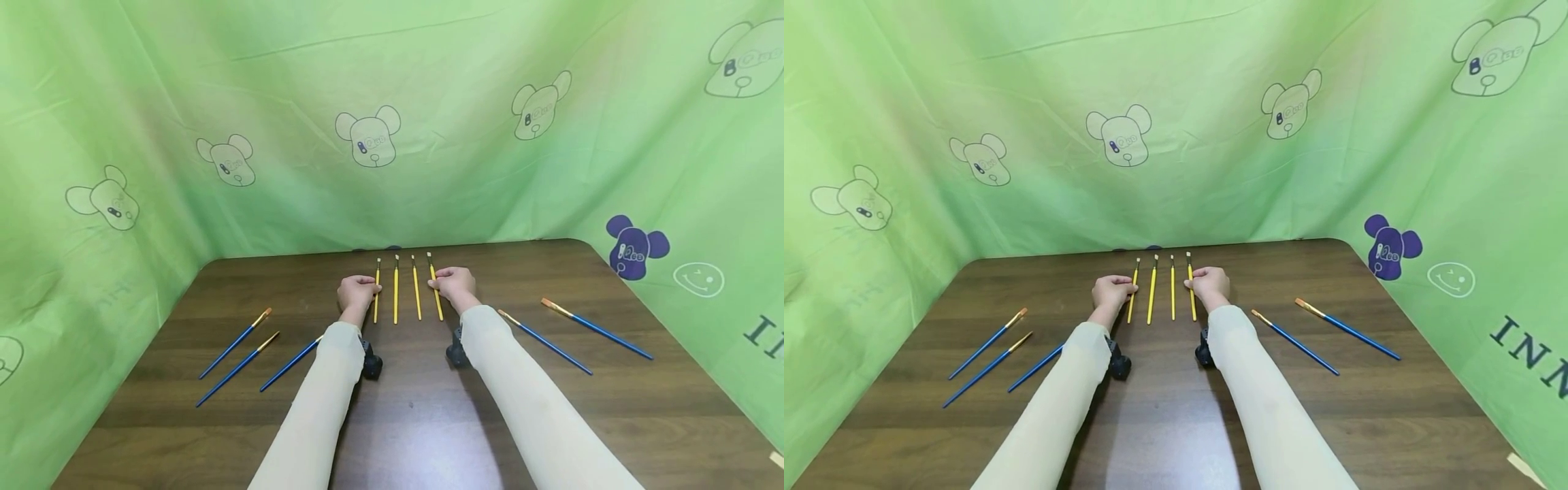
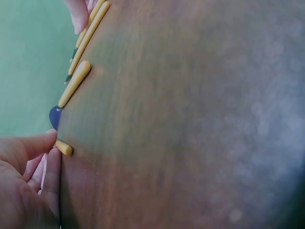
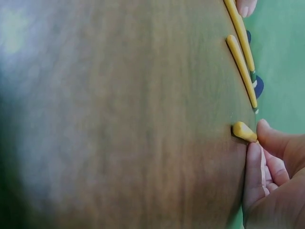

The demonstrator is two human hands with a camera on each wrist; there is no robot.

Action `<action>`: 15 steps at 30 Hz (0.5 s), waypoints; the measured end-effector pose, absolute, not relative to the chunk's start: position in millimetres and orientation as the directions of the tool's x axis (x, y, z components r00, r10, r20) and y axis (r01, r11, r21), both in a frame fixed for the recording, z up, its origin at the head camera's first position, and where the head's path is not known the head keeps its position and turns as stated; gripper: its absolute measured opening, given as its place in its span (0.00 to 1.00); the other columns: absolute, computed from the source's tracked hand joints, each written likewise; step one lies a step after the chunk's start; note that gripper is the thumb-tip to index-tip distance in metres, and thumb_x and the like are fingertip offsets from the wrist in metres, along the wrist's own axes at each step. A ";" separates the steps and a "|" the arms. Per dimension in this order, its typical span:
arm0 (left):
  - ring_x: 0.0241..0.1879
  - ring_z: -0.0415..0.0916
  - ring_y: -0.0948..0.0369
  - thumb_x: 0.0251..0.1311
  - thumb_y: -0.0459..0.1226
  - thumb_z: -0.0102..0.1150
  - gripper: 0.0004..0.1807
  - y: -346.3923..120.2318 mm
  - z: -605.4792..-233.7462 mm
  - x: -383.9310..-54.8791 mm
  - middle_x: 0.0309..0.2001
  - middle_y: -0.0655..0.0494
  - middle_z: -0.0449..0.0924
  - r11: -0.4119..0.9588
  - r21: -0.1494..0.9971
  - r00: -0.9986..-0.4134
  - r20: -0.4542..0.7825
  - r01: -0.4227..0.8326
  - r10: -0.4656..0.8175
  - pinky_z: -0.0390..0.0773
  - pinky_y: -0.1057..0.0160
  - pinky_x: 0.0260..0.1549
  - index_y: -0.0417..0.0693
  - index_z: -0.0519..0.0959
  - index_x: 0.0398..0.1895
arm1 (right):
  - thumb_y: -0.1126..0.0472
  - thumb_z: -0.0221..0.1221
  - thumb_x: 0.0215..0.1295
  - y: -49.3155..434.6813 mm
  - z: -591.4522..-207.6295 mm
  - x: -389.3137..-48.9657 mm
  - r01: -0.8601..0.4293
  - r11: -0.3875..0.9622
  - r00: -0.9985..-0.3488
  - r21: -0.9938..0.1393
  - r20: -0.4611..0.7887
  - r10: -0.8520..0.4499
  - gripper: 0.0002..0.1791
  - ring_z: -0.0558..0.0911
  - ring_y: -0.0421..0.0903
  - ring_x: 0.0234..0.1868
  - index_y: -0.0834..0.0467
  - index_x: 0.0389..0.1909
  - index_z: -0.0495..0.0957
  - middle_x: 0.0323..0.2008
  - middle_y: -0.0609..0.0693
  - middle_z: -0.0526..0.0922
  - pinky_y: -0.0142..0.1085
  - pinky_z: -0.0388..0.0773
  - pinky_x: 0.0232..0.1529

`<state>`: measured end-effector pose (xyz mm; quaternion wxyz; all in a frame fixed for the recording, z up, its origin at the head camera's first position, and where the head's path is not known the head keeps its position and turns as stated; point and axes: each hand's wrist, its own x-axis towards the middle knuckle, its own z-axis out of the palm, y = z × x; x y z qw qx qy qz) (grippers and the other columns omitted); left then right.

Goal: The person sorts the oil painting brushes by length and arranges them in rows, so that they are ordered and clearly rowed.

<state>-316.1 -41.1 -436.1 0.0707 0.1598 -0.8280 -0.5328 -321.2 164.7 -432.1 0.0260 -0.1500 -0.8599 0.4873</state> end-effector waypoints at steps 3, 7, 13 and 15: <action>0.19 0.77 0.64 0.50 0.34 0.73 0.06 -41.3 -436.5 -316.8 0.28 0.55 0.85 0.386 0.903 -0.941 -0.053 -0.188 -0.334 0.74 0.68 0.20 0.45 0.88 0.32 | 0.59 0.70 0.57 164.9 -432.9 -323.3 0.244 0.463 -0.950 -0.852 -0.115 0.290 0.17 0.82 0.42 0.32 0.60 0.46 0.84 0.44 0.56 0.84 0.31 0.78 0.35; 0.20 0.78 0.63 0.49 0.34 0.73 0.06 -40.9 -436.5 -316.9 0.28 0.54 0.85 0.389 0.904 -0.941 -0.043 -0.180 -0.335 0.74 0.67 0.20 0.45 0.87 0.32 | 0.60 0.70 0.57 164.9 -433.8 -325.2 0.248 0.432 -0.949 -0.867 -0.127 0.289 0.16 0.81 0.42 0.33 0.60 0.46 0.84 0.45 0.56 0.83 0.32 0.80 0.37; 0.21 0.79 0.63 0.50 0.34 0.73 0.06 -40.4 -437.5 -316.0 0.29 0.54 0.86 0.383 0.907 -0.941 -0.040 -0.176 -0.337 0.76 0.66 0.23 0.45 0.87 0.32 | 0.61 0.70 0.57 164.9 -433.4 -323.7 0.238 0.415 -0.951 -0.878 -0.125 0.283 0.17 0.82 0.45 0.35 0.62 0.47 0.83 0.45 0.57 0.83 0.32 0.80 0.38; 0.22 0.79 0.63 0.50 0.34 0.73 0.06 -40.7 -437.6 -315.4 0.30 0.54 0.86 0.382 0.907 -0.939 -0.040 -0.177 -0.341 0.77 0.66 0.23 0.45 0.87 0.33 | 0.62 0.70 0.57 164.2 -432.8 -322.8 0.233 0.403 -0.953 -0.885 -0.126 0.275 0.17 0.82 0.47 0.38 0.62 0.47 0.83 0.46 0.58 0.83 0.33 0.81 0.39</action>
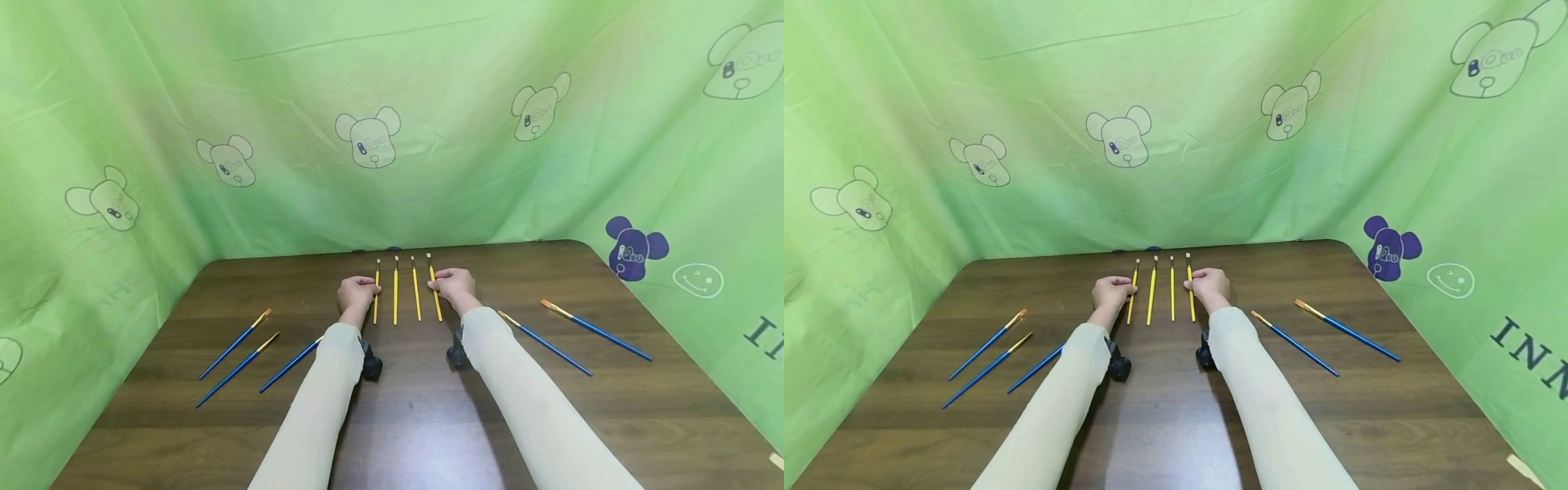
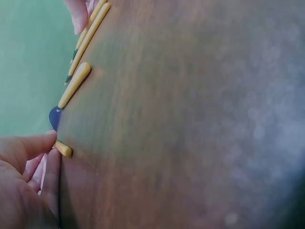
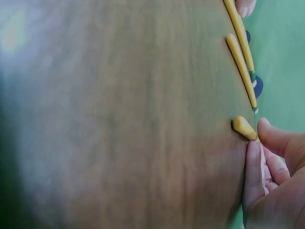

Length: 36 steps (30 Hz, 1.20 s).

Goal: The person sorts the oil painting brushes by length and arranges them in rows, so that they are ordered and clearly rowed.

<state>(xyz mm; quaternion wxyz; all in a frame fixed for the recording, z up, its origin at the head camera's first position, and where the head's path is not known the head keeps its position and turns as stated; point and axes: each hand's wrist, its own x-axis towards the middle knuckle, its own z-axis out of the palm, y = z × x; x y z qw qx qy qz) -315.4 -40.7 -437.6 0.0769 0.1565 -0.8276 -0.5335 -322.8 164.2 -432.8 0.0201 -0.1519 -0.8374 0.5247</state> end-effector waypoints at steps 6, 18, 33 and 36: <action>0.24 0.81 0.61 0.51 0.33 0.72 0.07 -40.4 -436.0 -312.0 0.31 0.53 0.86 0.367 0.914 -0.937 -0.036 -0.172 -0.349 0.79 0.64 0.26 0.44 0.87 0.34 | 0.63 0.69 0.58 162.9 -431.1 -320.1 0.217 0.383 -0.959 -0.898 -0.122 0.257 0.18 0.82 0.50 0.43 0.63 0.49 0.82 0.48 0.58 0.83 0.36 0.81 0.43; 0.23 0.80 0.63 0.50 0.33 0.73 0.08 -43.2 -437.6 -315.1 0.33 0.52 0.86 0.293 0.938 -0.936 -0.079 -0.187 -0.343 0.79 0.67 0.25 0.44 0.88 0.35 | 0.61 0.69 0.57 163.3 -429.1 -312.5 0.174 0.465 -0.969 -0.868 -0.066 0.240 0.19 0.79 0.52 0.46 0.64 0.49 0.82 0.47 0.57 0.84 0.37 0.75 0.42; 0.31 0.81 0.58 0.55 0.31 0.69 0.11 -47.6 -428.5 -314.2 0.36 0.48 0.85 0.143 0.975 -0.957 -0.131 -0.172 -0.258 0.82 0.65 0.25 0.40 0.85 0.42 | 0.69 0.66 0.60 169.3 -423.3 -310.1 0.203 0.246 -0.971 -0.948 -0.164 0.173 0.22 0.83 0.50 0.43 0.70 0.55 0.76 0.51 0.64 0.78 0.34 0.82 0.42; 0.32 0.82 0.57 0.56 0.31 0.68 0.11 -50.8 -425.3 -313.1 0.36 0.47 0.85 0.153 0.978 -0.969 -0.107 -0.143 -0.221 0.82 0.65 0.26 0.39 0.85 0.43 | 0.69 0.65 0.61 171.2 -417.7 -306.6 0.193 0.248 -0.977 -0.949 -0.163 0.138 0.23 0.82 0.52 0.46 0.71 0.57 0.74 0.54 0.65 0.77 0.36 0.82 0.43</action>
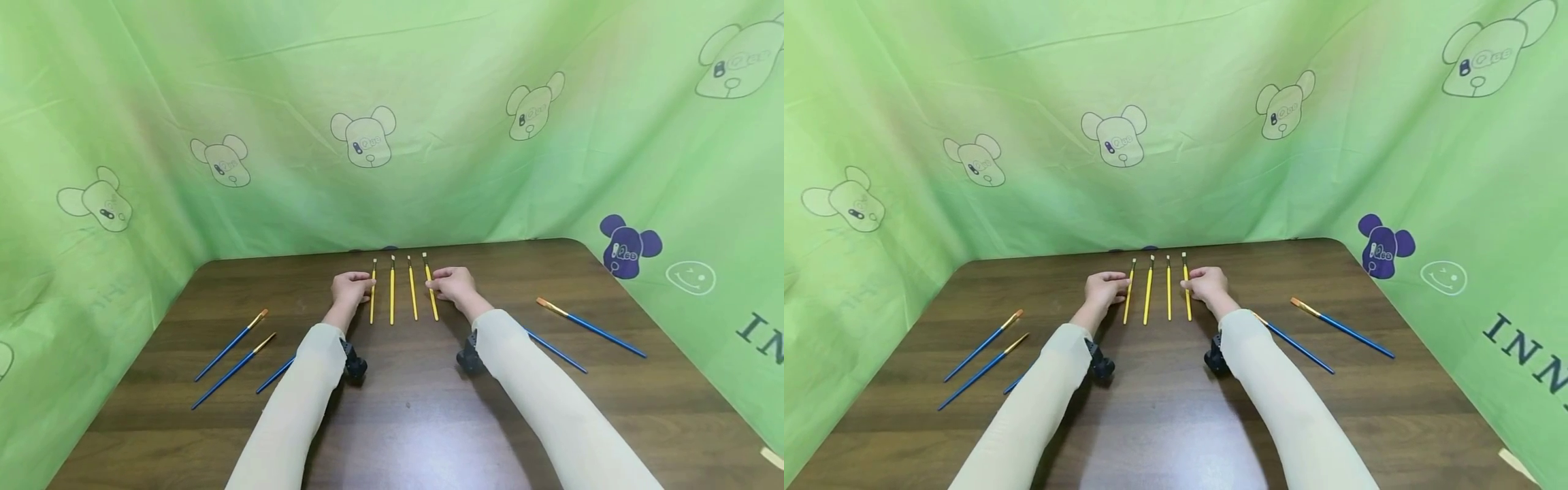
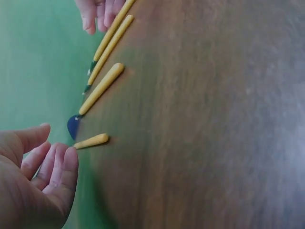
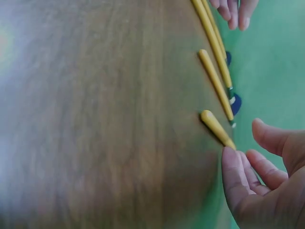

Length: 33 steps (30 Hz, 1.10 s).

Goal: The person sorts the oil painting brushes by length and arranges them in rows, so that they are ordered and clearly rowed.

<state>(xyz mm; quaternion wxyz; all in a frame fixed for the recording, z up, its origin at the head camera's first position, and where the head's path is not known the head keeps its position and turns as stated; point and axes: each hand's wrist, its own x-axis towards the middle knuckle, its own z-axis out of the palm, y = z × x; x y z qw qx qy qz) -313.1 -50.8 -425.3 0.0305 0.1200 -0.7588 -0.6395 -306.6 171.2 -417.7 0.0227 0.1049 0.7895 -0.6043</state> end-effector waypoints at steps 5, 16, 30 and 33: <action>0.36 0.82 0.54 0.56 0.31 0.67 0.13 -57.9 -420.3 -309.4 0.39 0.45 0.84 0.145 0.984 -0.985 -0.085 -0.107 -0.148 0.83 0.63 0.30 0.35 0.83 0.45 | 0.69 0.62 0.63 179.1 -409.2 -300.3 0.165 0.274 -0.986 -0.947 -0.150 0.073 0.24 0.80 0.56 0.51 0.72 0.59 0.72 0.57 0.67 0.74 0.39 0.81 0.45; 0.45 0.81 0.49 0.58 0.33 0.67 0.17 -84.9 -411.8 -296.0 0.47 0.43 0.82 0.180 0.981 -0.998 -0.068 -0.066 0.000 0.83 0.56 0.38 0.32 0.81 0.49 | 0.67 0.61 0.65 204.2 -394.6 -281.9 0.100 0.361 -0.991 -0.927 -0.125 -0.048 0.28 0.75 0.60 0.56 0.72 0.64 0.66 0.60 0.69 0.71 0.44 0.77 0.53; 0.49 0.79 0.44 0.60 0.32 0.65 0.20 -127.8 -408.4 -268.7 0.46 0.43 0.82 0.206 0.977 -0.985 -0.088 -0.056 0.148 0.83 0.56 0.40 0.29 0.77 0.53 | 0.64 0.61 0.66 238.6 -383.7 -253.3 0.049 0.408 -0.987 -0.911 -0.107 -0.120 0.29 0.77 0.54 0.54 0.73 0.64 0.66 0.59 0.70 0.71 0.45 0.76 0.55; 0.48 0.80 0.46 0.60 0.32 0.65 0.20 -141.3 -412.4 -264.3 0.46 0.44 0.82 0.218 0.975 -0.984 -0.077 -0.040 0.162 0.83 0.56 0.39 0.28 0.77 0.53 | 0.62 0.61 0.66 246.1 -381.9 -245.3 0.037 0.432 -0.986 -0.901 -0.103 -0.129 0.29 0.78 0.52 0.53 0.73 0.63 0.66 0.58 0.69 0.73 0.42 0.77 0.53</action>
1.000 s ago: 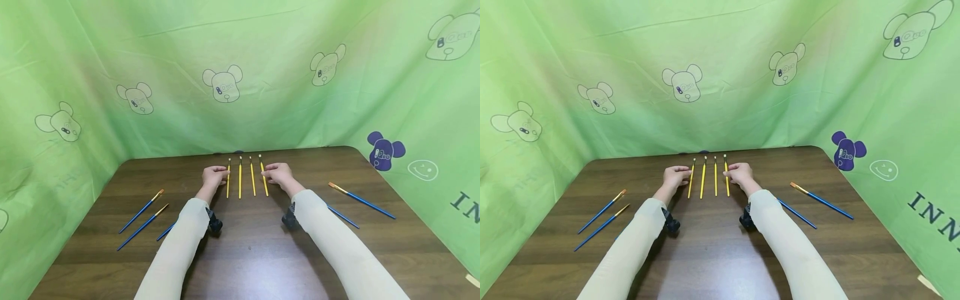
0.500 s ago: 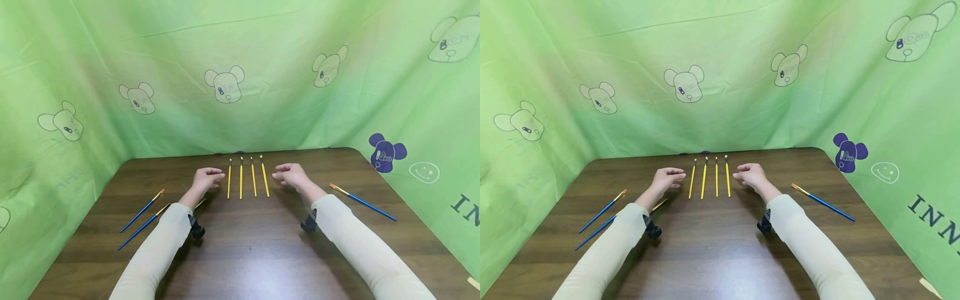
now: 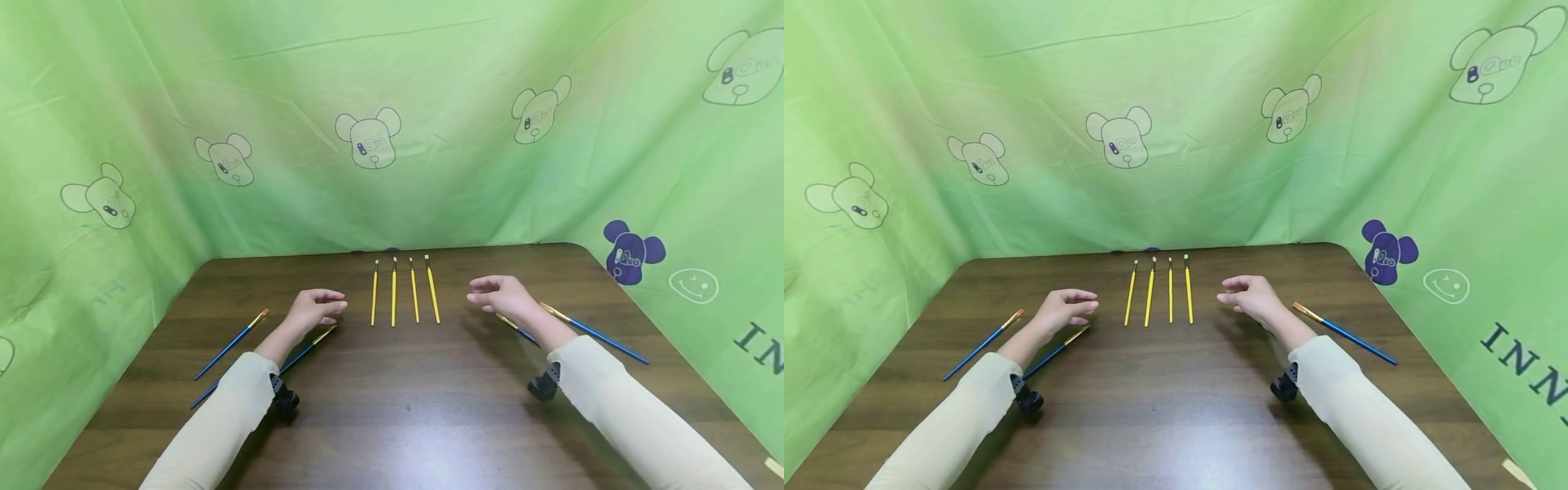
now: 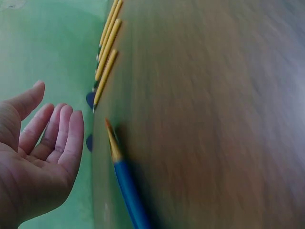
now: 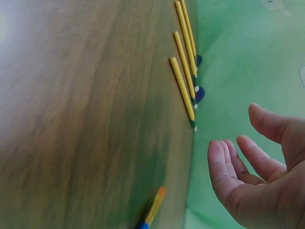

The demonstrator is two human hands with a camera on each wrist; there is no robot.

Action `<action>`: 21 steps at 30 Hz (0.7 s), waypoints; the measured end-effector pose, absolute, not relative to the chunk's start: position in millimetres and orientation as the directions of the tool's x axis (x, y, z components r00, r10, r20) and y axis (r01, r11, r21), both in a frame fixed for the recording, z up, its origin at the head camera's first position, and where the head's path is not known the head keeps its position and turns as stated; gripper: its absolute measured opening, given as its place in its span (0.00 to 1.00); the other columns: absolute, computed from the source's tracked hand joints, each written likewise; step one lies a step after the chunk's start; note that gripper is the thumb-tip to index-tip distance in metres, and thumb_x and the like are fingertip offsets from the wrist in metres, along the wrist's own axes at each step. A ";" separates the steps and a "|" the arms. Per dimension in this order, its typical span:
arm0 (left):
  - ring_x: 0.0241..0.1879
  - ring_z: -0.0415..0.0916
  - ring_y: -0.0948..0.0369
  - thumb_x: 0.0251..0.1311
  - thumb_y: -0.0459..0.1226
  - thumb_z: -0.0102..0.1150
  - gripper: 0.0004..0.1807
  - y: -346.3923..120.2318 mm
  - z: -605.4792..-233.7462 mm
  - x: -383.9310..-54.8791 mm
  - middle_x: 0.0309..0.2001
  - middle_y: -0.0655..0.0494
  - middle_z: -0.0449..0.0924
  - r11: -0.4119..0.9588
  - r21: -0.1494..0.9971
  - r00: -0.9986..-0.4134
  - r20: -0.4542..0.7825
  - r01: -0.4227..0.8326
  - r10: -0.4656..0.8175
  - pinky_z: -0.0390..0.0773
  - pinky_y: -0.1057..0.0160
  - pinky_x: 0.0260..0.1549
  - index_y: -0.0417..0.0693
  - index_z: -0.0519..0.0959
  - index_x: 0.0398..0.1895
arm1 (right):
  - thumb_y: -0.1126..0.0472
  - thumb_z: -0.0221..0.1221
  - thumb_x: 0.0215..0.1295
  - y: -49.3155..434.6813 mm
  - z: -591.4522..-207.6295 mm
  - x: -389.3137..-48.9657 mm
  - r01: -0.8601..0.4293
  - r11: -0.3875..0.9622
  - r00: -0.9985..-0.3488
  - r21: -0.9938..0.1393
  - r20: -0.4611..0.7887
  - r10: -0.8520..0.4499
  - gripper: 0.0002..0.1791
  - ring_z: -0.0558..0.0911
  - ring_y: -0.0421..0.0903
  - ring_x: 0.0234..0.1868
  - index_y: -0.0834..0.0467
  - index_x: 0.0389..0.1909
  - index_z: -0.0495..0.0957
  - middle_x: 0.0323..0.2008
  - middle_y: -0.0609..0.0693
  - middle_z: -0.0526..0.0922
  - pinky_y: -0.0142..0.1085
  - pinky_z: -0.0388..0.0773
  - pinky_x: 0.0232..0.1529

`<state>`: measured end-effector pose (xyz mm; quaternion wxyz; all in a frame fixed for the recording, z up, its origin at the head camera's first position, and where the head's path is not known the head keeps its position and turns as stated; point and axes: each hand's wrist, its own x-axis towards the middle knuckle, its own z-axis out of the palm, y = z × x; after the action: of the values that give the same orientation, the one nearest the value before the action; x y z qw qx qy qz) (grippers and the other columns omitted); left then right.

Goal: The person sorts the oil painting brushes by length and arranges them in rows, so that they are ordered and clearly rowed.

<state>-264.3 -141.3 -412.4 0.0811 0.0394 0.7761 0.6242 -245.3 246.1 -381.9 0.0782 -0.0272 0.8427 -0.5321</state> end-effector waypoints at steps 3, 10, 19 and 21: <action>0.48 0.79 0.45 0.60 0.32 0.65 0.21 -155.4 -412.8 -258.3 0.48 0.41 0.81 0.220 0.975 -0.982 -0.061 -0.020 0.181 0.83 0.56 0.39 0.27 0.76 0.54 | 0.61 0.62 0.66 254.8 -381.6 -239.0 0.035 0.447 -0.987 -0.894 -0.102 -0.127 0.29 0.78 0.49 0.51 0.72 0.62 0.68 0.57 0.67 0.75 0.40 0.78 0.51; 0.47 0.79 0.48 0.60 0.32 0.65 0.23 -184.1 -411.1 -240.9 0.54 0.32 0.76 0.231 0.972 -0.970 -0.026 0.031 0.242 0.83 0.57 0.40 0.25 0.74 0.55 | 0.62 0.63 0.65 278.2 -384.6 -224.8 -0.012 0.456 -0.989 -0.890 -0.058 -0.139 0.29 0.81 0.40 0.44 0.74 0.61 0.68 0.54 0.68 0.77 0.40 0.80 0.48; 0.45 0.81 0.56 0.59 0.31 0.65 0.23 -209.9 -417.8 -221.4 0.53 0.33 0.77 0.264 0.964 -0.962 -0.035 0.039 0.270 0.83 0.59 0.40 0.24 0.74 0.54 | 0.63 0.63 0.64 303.5 -388.7 -209.4 -0.058 0.479 -0.991 -0.876 -0.007 -0.133 0.28 0.80 0.34 0.39 0.76 0.58 0.69 0.50 0.68 0.79 0.37 0.81 0.44; 0.46 0.81 0.56 0.59 0.31 0.65 0.23 -215.0 -418.2 -216.5 0.53 0.33 0.77 0.264 0.964 -0.961 -0.040 0.035 0.275 0.82 0.59 0.41 0.25 0.74 0.55 | 0.62 0.63 0.64 308.9 -389.1 -205.5 -0.062 0.487 -0.992 -0.871 -0.002 -0.129 0.28 0.80 0.33 0.39 0.76 0.58 0.69 0.50 0.68 0.79 0.36 0.82 0.43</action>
<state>-216.5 -215.0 -418.2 0.1000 0.0981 0.7888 0.5984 -205.5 308.9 -389.1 0.0333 -0.0553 0.8616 -0.5035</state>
